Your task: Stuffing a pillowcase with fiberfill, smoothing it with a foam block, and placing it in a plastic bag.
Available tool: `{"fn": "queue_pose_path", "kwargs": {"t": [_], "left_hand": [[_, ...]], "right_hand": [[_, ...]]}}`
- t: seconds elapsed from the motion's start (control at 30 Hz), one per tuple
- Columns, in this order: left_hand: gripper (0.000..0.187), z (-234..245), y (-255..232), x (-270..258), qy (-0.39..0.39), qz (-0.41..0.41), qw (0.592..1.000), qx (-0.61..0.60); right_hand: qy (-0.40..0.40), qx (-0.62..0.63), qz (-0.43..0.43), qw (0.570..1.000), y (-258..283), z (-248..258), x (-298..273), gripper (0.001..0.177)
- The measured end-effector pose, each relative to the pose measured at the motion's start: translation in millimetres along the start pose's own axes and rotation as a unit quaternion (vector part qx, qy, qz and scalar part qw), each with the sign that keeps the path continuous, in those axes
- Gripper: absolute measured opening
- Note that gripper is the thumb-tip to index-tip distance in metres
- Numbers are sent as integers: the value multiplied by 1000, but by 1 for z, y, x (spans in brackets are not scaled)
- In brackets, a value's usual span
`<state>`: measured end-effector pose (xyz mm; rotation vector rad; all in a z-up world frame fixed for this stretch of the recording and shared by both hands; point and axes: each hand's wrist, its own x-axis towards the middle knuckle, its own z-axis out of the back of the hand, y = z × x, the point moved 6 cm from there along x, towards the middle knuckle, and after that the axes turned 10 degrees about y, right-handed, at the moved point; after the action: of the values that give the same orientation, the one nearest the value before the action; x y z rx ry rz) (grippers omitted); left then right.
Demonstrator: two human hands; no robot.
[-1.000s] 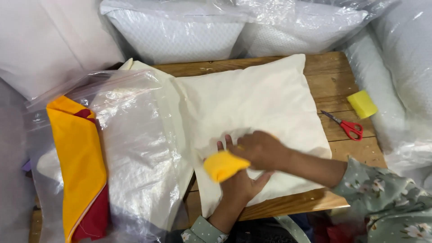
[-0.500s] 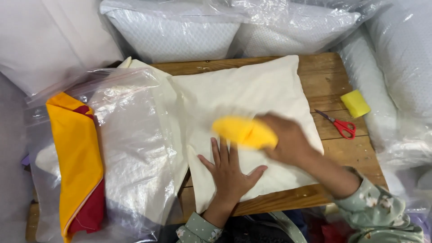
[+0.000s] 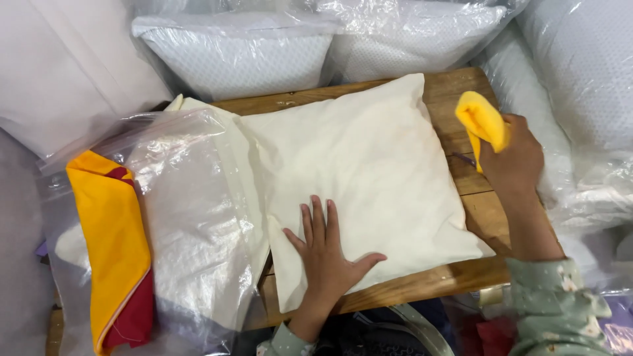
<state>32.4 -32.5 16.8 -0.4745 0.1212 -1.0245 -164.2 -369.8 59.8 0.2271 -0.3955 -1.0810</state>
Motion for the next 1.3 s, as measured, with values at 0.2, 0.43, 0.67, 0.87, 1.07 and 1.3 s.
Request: {"fn": "queue_pose_path", "kwargs": {"t": [0.2, 0.43, 0.67, 0.87, 1.07, 1.3], "left_hand": [[145, 37, 15, -13, 103, 38, 992, 63], [130, -8, 33, -31, 24, 44, 999, 10], [154, 1, 32, -33, 29, 68, 996, 44], [154, 10, 31, -32, 47, 59, 997, 33], [131, 40, -3, -21, 4, -8, 999, -50], [111, 8, -58, 24, 20, -10, 998, 59]], "right_hand": [[27, 137, 105, 985, 94, 51, -114, 59], [144, 311, 337, 877, 213, -6, -205, 42], [110, 153, 232, 954, 117, -43, -186, 51], [-75, -63, -6, 995, -70, 7, -177, 37], [-200, 103, 39, 974, -42, 65, -183, 32], [18, 138, 355, 924, 147, -3, -160, 31]]}}
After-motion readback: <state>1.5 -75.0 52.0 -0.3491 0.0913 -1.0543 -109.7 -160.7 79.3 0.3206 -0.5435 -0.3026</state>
